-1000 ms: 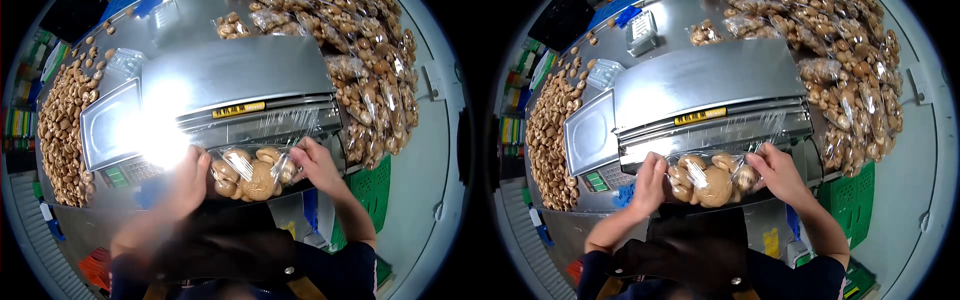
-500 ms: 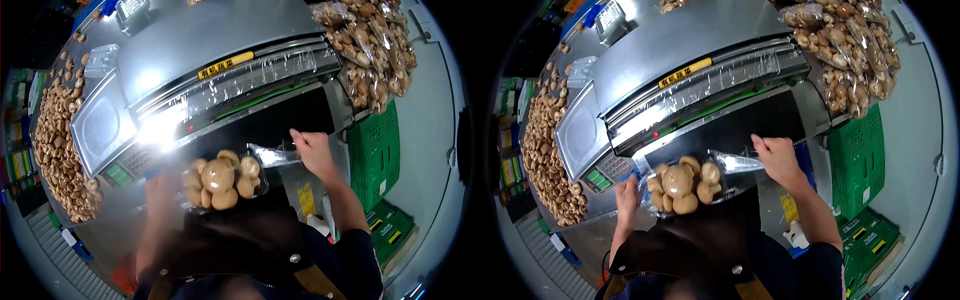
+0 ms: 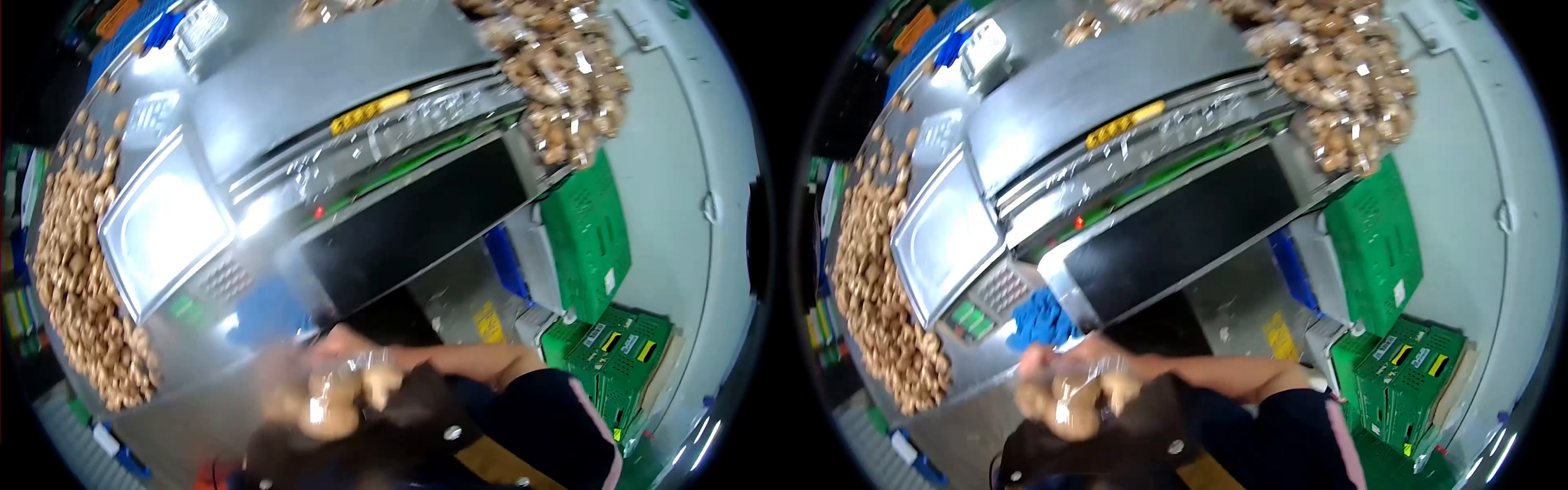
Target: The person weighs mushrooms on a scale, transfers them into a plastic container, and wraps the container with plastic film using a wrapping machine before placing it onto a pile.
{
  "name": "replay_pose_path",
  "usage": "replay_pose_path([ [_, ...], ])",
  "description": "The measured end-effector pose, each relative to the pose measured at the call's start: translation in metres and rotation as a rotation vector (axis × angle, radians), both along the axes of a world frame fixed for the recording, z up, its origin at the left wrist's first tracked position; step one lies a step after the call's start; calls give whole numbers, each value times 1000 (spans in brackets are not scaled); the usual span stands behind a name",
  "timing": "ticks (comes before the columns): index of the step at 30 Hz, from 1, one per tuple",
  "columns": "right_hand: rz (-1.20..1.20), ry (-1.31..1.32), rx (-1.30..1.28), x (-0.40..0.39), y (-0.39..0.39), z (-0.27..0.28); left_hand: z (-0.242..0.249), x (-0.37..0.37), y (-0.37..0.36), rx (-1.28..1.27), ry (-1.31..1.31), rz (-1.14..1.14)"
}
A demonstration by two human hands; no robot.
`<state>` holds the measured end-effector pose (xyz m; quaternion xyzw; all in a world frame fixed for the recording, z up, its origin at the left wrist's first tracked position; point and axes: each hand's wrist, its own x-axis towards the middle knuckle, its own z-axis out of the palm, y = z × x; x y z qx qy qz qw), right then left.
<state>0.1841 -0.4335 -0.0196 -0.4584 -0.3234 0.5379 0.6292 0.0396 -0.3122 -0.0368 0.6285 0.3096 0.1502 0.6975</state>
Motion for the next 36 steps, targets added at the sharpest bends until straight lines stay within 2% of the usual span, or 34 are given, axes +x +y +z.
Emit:
replay_pose_path([
  [1, 81, 49, 91, 1, 13, 24, 13, -3, 8, 23, -124, 121],
  [2, 340, -242, 67, 13, 24, 40, 32, 1, 16, 41, -239, 246],
  [3, 307, -154, 105, 12, 28, 54, 68, 32, 7, 58, -317, 262],
  [4, 279, -60, 146, 4, 28, 61, 66, 33, 19, 158, -453, 67],
  [5, 392, -228, 103, 4, 28, 55, 61, 36, 28, 399, -435, -57],
  [6, 411, -330, 60, 4, 23, 51, 71, 42, 24, 301, -444, -179],
  [7, 241, -13, 268, -4, 16, 55, 80, 47, 20, 201, -441, -295],
  [9, 193, 140, 208, 2, -8, 45, 94, 60, 10, 16, -387, -448],
  [11, 294, -166, -93, 32, -22, 13, 102, 74, -6, -154, -330, -539],
  [12, 273, -296, -117, 50, -18, 14, 105, 81, -12, -218, -306, -561],
  [13, 93, -244, -306, 72, -19, 55, 105, 84, -15, -284, -273, -569],
  [14, -44, -261, -312, 91, -26, 74, 108, 89, -17, -331, -252, -573],
  [16, 136, 14, -178, 123, -53, 98, 111, 97, -18, -451, -198, -557],
  [18, 188, -188, -244, 113, -58, 115, 111, 105, -19, -569, -138, -511],
  [20, 64, -208, -370, 113, -62, 100, 109, 115, -23, -687, -82, -444],
  [21, -123, -115, -295, 106, -65, 72, 108, 122, -26, -753, -49, -406],
  [22, -173, 5, -382, 117, -67, 86, 106, 129, -28, -816, -16, -363],
  [24, -402, 93, -407, 139, -87, 45, 102, 143, -33, -882, 52, -278],
  [25, -575, -36, -342, 159, -100, 41, 100, 144, -36, -889, 73, -251],
  [26, -745, -167, -275, 190, -119, 45, 99, 147, -36, -874, 72, -235],
  [27, -900, 87, -303, 230, -142, 54, 98, 149, -33, -786, 20, -267],
  [28, -1094, -9, -466, 261, -151, 98, 95, 150, -28, -699, -33, -295],
  [29, -1141, -332, -310, 305, -189, 94, 95, 152, -26, -674, -35, -218],
  [30, -1385, -221, -544, 350, -210, 118, 96, 153, -24, -683, -40, -180],
  [31, -1418, -345, -305, 405, -249, 115, 95, 154, -22, -640, -27, -146],
  [32, -1390, -368, -299, 444, -272, 143, 93, 154, -22, -596, -12, -112],
  [33, -1472, -225, -218, 467, -277, 176, 90, 153, -23, -593, -3, -91],
  [35, -1383, -105, -303, 535, -345, 185, 81, 153, -25, -586, 20, -54],
  [36, -1447, -80, -308, 540, -350, 175, 79, 152, -27, -594, 12, -67],
])
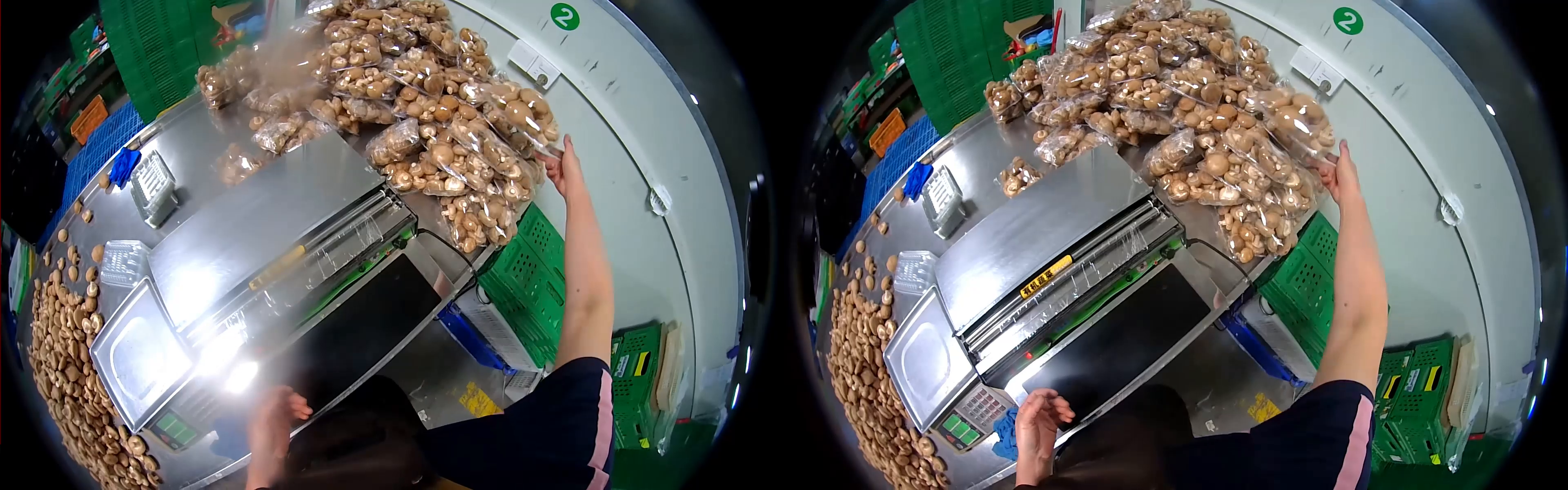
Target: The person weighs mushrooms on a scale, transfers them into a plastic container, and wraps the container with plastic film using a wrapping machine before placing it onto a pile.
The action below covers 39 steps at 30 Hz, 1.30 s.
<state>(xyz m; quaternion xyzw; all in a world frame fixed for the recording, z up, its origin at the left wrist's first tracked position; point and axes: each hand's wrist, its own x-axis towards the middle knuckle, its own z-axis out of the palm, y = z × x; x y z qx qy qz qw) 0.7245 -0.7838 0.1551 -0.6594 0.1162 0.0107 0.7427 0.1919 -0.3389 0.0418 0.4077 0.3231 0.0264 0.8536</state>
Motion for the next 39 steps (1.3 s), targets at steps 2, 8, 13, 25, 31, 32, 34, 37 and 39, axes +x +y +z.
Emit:
replay_pose_path([
  [2, -116, 21, 17, 9, 3, -23, -4, -2, -4, -18, -23, -2],
  [8, -230, -200, -2, -69, 103, -101, -9, -20, -7, -63, 50, 49],
  [13, 44, -320, -45, -105, 195, -81, -15, -38, 4, -98, 78, 137],
  [25, 1201, -731, -492, -264, 534, -46, -22, -110, 25, -247, 93, 403],
  [31, 1346, -898, -537, -325, 657, -69, -18, -175, 85, -218, 84, 468],
  [32, 1347, -1015, -593, -335, 678, -75, -16, -188, 97, -209, 78, 484],
  [34, 1367, -1051, -754, -350, 721, -93, -18, -218, 124, -126, 97, 527],
  [37, 1288, -1107, -932, -353, 779, -139, -35, -271, 159, 199, 164, 611],
  [39, 1164, -1211, -1065, -349, 806, -166, -60, -310, 177, 637, 392, 647],
])
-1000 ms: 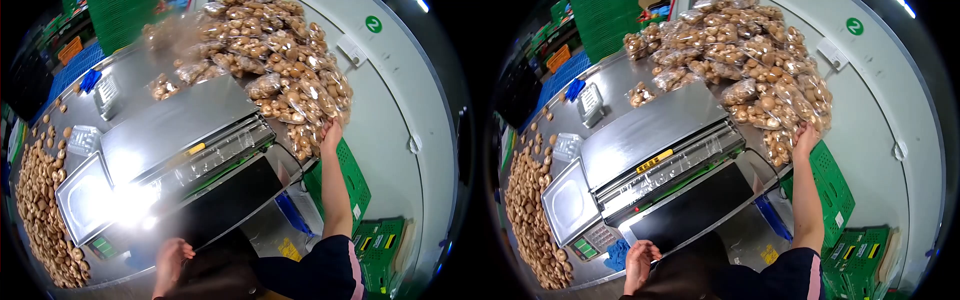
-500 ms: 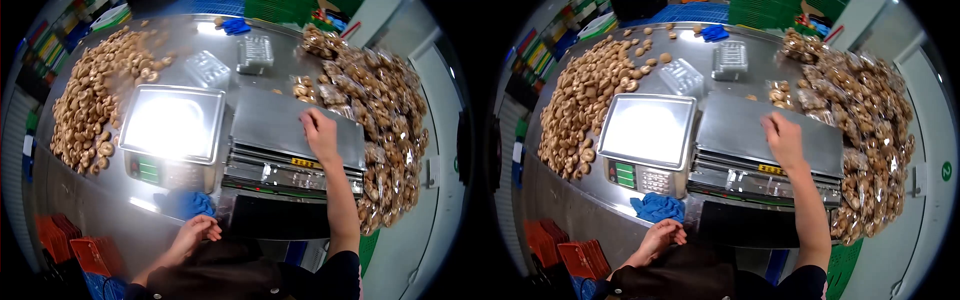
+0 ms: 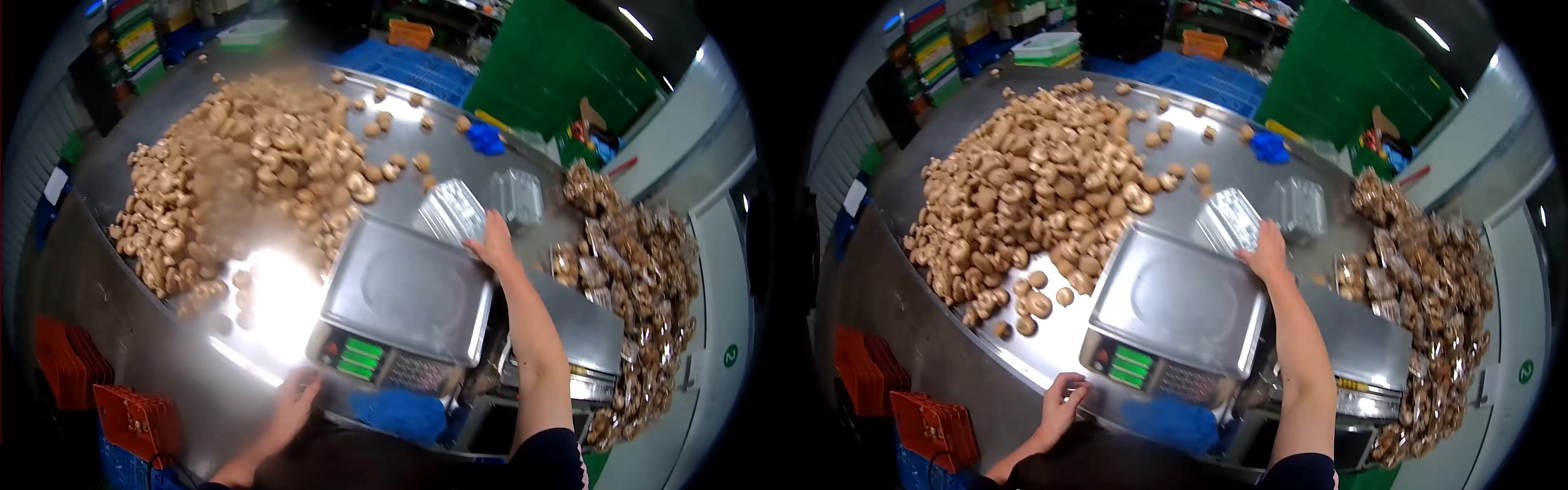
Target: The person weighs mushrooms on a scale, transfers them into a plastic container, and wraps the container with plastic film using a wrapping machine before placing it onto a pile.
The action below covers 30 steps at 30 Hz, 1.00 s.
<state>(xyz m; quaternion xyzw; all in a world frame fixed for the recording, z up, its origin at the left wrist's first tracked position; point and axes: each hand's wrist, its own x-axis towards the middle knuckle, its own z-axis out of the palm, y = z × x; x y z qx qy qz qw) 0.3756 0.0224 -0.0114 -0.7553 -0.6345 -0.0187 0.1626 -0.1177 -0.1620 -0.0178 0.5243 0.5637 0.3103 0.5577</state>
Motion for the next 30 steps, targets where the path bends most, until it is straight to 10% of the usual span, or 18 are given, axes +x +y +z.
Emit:
replay_pose_path([
  [3, -104, 34, -144, 9, 30, -17, -19, -54, 39, 556, 754, -49],
  [8, -236, 127, -303, -9, 52, -5, -40, -97, 111, 291, 1006, 99],
  [19, -225, 53, -300, -6, 54, -14, -69, -35, 285, 876, 817, 252],
  [30, -123, -40, -76, -31, 39, 11, -40, -77, 215, 754, 530, 420],
])
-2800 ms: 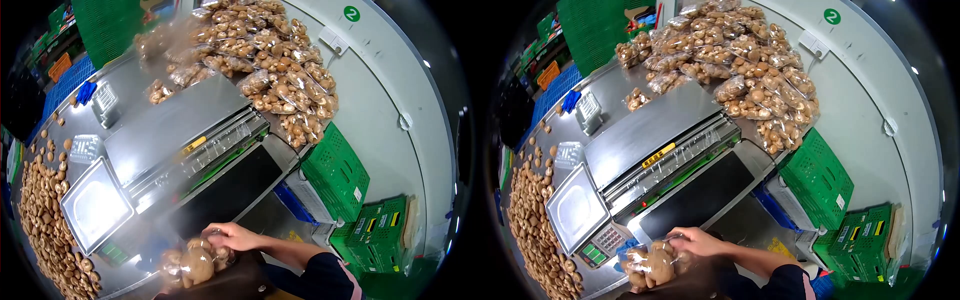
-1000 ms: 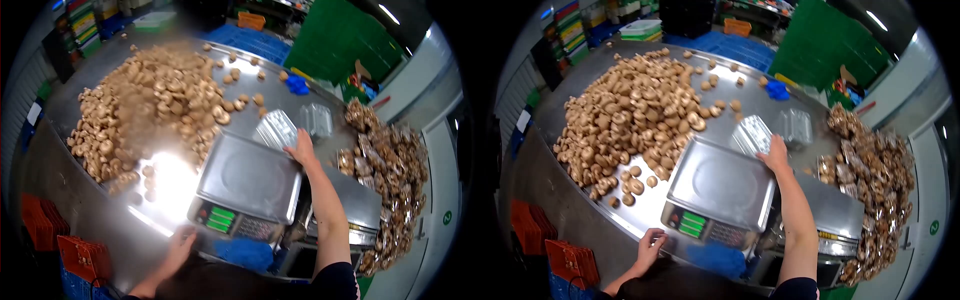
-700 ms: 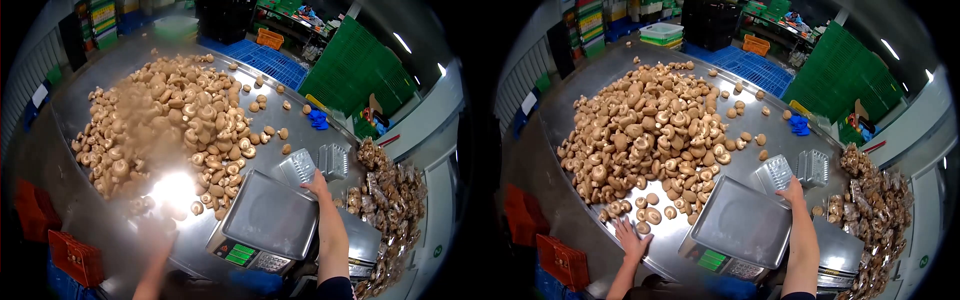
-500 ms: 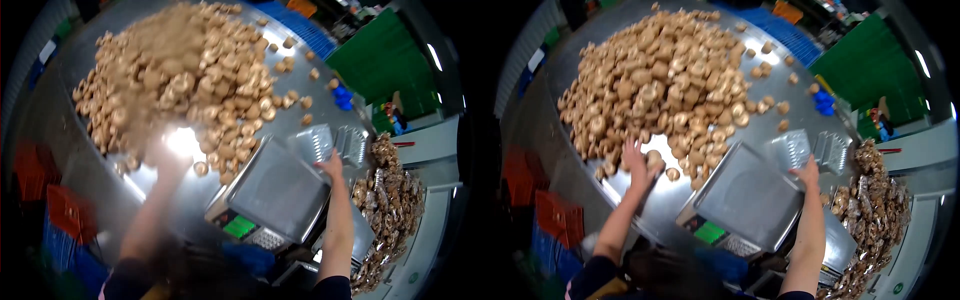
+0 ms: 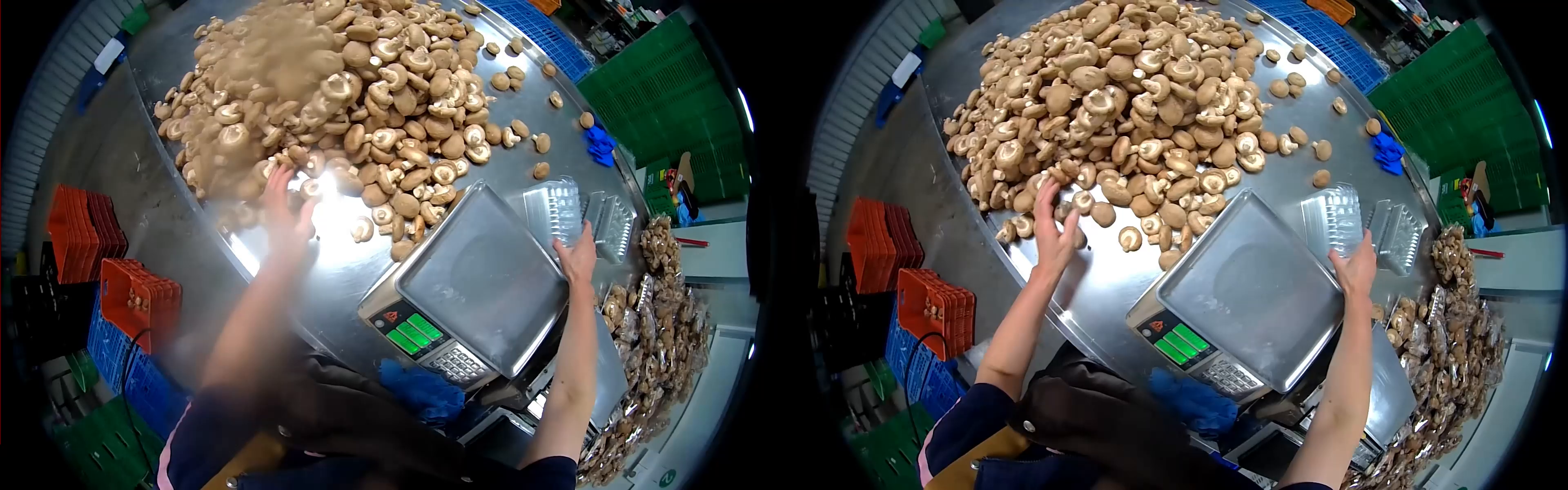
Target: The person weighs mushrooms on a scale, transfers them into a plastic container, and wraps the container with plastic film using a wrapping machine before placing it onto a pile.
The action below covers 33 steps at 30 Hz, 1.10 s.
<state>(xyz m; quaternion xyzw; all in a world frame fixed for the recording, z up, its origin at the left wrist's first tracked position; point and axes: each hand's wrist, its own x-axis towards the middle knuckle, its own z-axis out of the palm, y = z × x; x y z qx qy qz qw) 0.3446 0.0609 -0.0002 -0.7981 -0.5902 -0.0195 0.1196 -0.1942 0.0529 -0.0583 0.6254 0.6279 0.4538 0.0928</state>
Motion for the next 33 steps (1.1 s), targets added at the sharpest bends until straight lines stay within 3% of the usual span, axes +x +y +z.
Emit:
replay_pose_path([
  [1, 20, 16, 12, 12, -1, -1, 5, -10, -7, 18, -26, 32],
  [3, 59, 45, 32, 23, -3, -2, 27, -20, -29, -322, -412, 121],
  [5, 6, 232, 122, -7, 1, 32, 37, -32, -42, -311, -514, 14],
  [8, 119, 682, 318, -125, -5, 84, 41, -41, -47, -423, -794, -191],
  [11, 382, 1215, -272, -236, -24, 81, 78, -28, -57, -625, -1175, -348],
  [12, 472, 1222, -438, -268, -29, 75, 82, -32, -59, -758, -1153, -352],
  [13, 489, 1278, -612, -292, -32, 60, 69, -44, -70, -728, -1125, -507],
  [14, 513, 1391, -707, -311, -35, 44, 72, -51, -76, -834, -1098, -412],
  [15, 413, 1484, -676, -326, -39, 25, 75, -58, -82, -938, -1068, -315],
  [17, 358, 1336, -508, -346, -51, -27, 69, -71, -93, -962, -1105, -83],
  [18, 268, 1330, -567, -361, -58, -22, 62, -78, -98, -972, -1118, 31],
  [19, 174, 1322, -626, -373, -68, -16, 40, -91, -108, -947, -911, -95],
  [20, 179, 1313, -736, -380, -79, -45, 8, -107, -119, -916, -705, -219],
  [22, 53, 1359, -722, -406, -98, -37, 27, -95, -108, -1135, -1147, 82],
  [23, 39, 1335, -679, -410, -108, -48, 16, -99, -105, -1204, -1046, 27],
  [26, -224, 1522, -687, -412, -120, -76, 12, -94, -86, -1239, -1119, 57],
  [29, -445, 1610, -517, -418, -111, -80, 1, -77, -54, -1223, -1132, 29],
  [30, -554, 1707, -405, -419, -98, -77, -12, -71, -39, -1187, -1165, -2],
  [33, -625, 1677, -31, -419, -47, -100, -48, -49, 15, -1008, -1265, -147],
])
